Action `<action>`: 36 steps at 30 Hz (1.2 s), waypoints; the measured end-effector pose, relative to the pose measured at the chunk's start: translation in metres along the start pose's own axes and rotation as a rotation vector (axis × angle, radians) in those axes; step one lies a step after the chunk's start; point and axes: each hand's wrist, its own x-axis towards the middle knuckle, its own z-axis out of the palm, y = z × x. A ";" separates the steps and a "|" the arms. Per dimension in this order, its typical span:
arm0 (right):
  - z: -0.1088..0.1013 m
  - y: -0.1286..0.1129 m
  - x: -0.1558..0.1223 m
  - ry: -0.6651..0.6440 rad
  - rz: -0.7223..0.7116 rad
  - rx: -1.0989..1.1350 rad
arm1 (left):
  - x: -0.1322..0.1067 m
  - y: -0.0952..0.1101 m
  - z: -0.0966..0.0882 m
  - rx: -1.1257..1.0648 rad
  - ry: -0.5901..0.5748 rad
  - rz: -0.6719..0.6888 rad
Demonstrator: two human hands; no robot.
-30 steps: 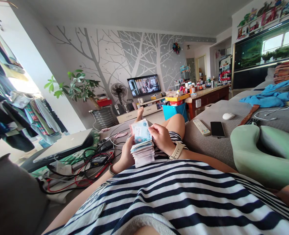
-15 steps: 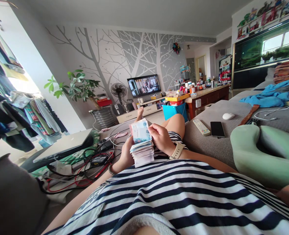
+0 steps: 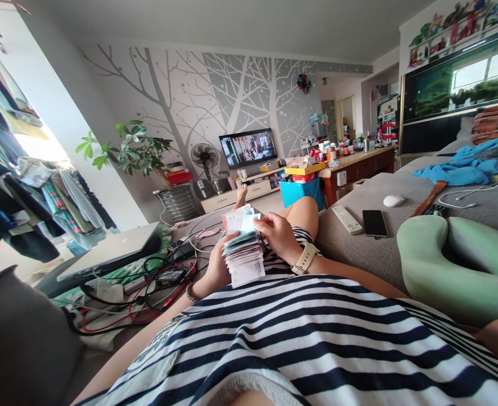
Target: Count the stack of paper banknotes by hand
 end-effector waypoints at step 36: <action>0.002 -0.007 -0.006 -0.028 -0.035 0.047 | -0.017 0.017 0.009 0.324 0.133 0.110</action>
